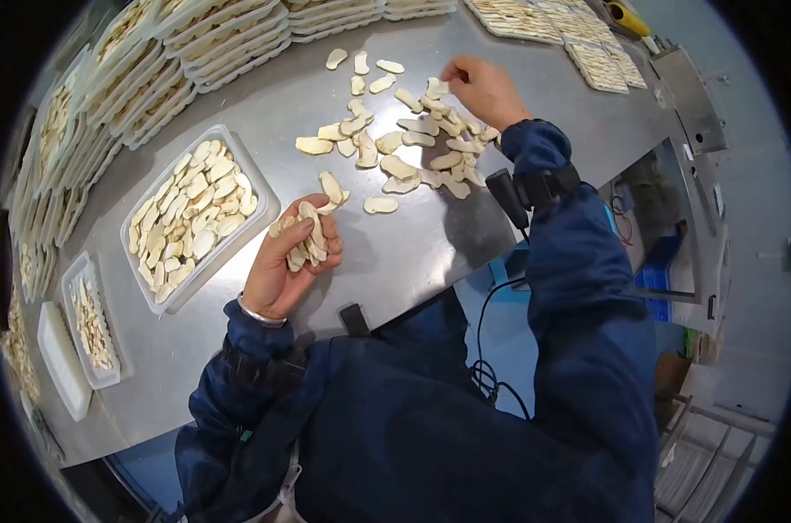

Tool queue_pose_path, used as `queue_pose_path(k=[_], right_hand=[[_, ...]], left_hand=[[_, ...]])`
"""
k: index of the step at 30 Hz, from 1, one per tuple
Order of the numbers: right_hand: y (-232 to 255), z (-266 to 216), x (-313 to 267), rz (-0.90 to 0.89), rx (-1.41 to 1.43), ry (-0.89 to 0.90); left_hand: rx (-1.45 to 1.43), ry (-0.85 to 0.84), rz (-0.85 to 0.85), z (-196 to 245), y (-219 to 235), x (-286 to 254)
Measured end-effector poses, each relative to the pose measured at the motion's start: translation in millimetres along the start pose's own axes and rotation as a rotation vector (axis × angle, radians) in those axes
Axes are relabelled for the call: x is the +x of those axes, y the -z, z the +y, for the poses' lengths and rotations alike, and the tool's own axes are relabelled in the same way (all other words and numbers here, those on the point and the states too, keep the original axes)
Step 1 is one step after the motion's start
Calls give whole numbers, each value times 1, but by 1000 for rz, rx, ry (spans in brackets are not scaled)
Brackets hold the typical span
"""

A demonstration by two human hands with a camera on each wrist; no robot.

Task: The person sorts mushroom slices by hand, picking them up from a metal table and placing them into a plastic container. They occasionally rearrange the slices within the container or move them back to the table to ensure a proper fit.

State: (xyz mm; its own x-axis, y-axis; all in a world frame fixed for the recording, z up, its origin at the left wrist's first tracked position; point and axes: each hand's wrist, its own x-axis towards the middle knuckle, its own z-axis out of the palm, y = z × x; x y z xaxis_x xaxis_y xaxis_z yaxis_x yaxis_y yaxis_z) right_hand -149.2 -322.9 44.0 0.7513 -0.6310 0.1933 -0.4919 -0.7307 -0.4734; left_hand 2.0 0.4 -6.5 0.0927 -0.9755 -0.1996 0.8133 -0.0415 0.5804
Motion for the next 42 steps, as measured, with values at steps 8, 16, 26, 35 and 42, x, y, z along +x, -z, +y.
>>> queue_pose_path(k=[8, 16, 26, 35, 42], right_hand=[[1, -158, -54, -583, 414, 551], [-3, -154, -64, -232, 555, 544], [-11, -100, -136, 120, 129, 212], [-37, -80, -175, 159, 52, 209], [-63, -67, -183, 252, 60, 217]], left_hand=[[-55, -28, -94, 6, -8, -3], [-178, -8, -151, 3, 2, 0], [-68, -85, 7, 3, -2, 1], [32, -196, 98, 63, -5, -40], [746, -228, 396, 199, 50, -60]])
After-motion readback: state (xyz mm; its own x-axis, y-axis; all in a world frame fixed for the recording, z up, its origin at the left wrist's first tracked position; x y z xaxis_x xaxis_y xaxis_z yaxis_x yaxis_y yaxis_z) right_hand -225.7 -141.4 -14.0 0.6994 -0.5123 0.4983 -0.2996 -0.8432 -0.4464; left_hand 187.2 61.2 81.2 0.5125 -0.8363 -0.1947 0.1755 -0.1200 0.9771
